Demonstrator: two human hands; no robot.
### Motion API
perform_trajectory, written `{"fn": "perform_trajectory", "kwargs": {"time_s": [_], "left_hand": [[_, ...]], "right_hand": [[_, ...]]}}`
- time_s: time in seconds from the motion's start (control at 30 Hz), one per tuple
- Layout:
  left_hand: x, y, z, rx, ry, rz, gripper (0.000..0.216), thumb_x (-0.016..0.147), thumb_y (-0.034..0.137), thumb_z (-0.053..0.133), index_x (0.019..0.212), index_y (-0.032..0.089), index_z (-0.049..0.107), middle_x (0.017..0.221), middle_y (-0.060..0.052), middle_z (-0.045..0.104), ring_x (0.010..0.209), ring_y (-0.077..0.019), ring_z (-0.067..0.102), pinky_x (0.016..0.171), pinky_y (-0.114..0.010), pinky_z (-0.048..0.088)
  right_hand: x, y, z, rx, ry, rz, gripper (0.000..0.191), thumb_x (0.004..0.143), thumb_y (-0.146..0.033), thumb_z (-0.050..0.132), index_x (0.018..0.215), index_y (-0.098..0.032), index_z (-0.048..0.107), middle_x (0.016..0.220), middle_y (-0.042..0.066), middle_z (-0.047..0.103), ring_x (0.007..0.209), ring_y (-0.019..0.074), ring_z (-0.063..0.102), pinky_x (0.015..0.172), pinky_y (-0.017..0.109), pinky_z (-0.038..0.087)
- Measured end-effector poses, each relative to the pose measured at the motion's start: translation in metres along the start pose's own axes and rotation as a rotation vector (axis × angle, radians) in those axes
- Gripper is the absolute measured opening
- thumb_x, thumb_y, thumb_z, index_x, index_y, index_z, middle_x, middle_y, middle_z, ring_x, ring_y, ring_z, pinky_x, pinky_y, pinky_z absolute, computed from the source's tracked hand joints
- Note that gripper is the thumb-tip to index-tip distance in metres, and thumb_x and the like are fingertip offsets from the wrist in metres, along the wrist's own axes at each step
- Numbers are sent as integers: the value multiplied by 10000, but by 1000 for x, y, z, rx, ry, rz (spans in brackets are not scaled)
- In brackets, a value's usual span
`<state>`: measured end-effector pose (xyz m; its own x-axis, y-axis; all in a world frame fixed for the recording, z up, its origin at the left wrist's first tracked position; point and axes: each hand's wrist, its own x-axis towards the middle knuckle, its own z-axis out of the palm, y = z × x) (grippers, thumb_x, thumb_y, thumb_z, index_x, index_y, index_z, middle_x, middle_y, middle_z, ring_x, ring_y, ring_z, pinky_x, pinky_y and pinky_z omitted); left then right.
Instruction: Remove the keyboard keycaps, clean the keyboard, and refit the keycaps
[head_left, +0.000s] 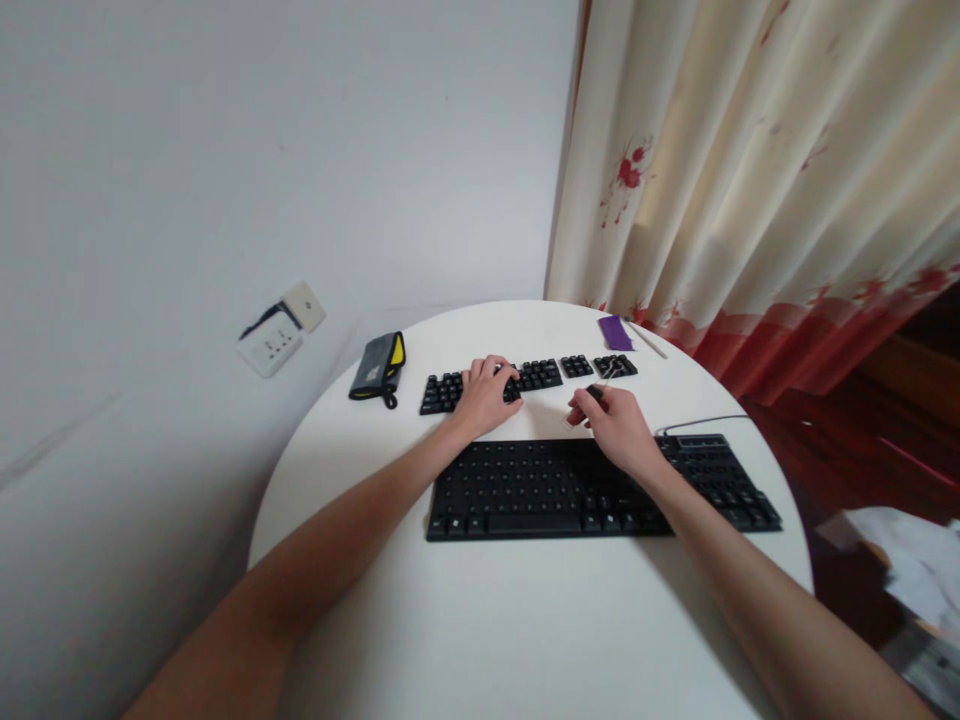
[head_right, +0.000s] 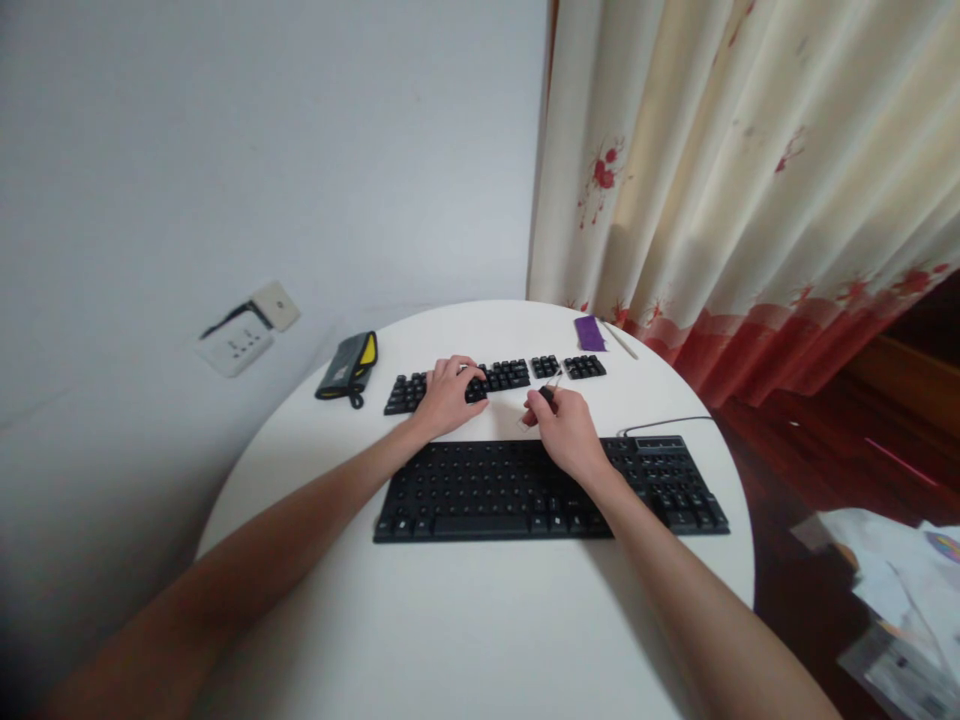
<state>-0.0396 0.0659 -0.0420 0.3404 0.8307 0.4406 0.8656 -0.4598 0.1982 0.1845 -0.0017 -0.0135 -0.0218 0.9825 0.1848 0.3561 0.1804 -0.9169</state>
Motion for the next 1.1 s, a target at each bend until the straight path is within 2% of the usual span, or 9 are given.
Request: {"fn": "perform_trajectory", "kwargs": {"time_s": [0.7,0.83,0.93,1.03,1.1], "left_hand": [[-1,-4,5,5,-1,-38,515,755,353,717,1234,252,557,1250,-91,505,1150,-324,417,942,-478,358],[-1,-2,0,-38,30,6,510,760,358,718,1231,238,564,1238,-92,525,1141,-313,435,945,-473,376],[0,2,-5,-155,41,171,342,846,277,619,1178,205,582,1157,-79,586,1096,-255,488,961,-422,403],[0,6,-7,-248,-35,398,188,915,212,500,1052,180,625,989,-60,649,961,-201,553,904,-358,445],[0,6,-6,-254,-82,483,189,932,204,466,972,176,648,892,-52,664,878,-185,572,841,-329,463]], "right_hand": [[2,-2,-7,-6,-8,7,388,905,-456,514,801,-127,690,743,104,734,680,199,660,689,319,490],[0,-7,-11,-99,-15,-42,393,899,-456,511,820,-130,716,728,81,711,666,188,621,641,299,448],[-4,-15,-19,-213,-126,-121,399,901,-452,500,820,-137,732,639,34,644,583,156,529,564,282,378],[-8,-22,-28,-239,-351,-169,370,891,-430,520,803,-140,731,585,3,581,552,134,455,538,275,340],[-11,-25,-34,-235,-503,-189,348,872,-424,553,740,-144,711,578,-8,562,558,126,439,552,272,351]]}}
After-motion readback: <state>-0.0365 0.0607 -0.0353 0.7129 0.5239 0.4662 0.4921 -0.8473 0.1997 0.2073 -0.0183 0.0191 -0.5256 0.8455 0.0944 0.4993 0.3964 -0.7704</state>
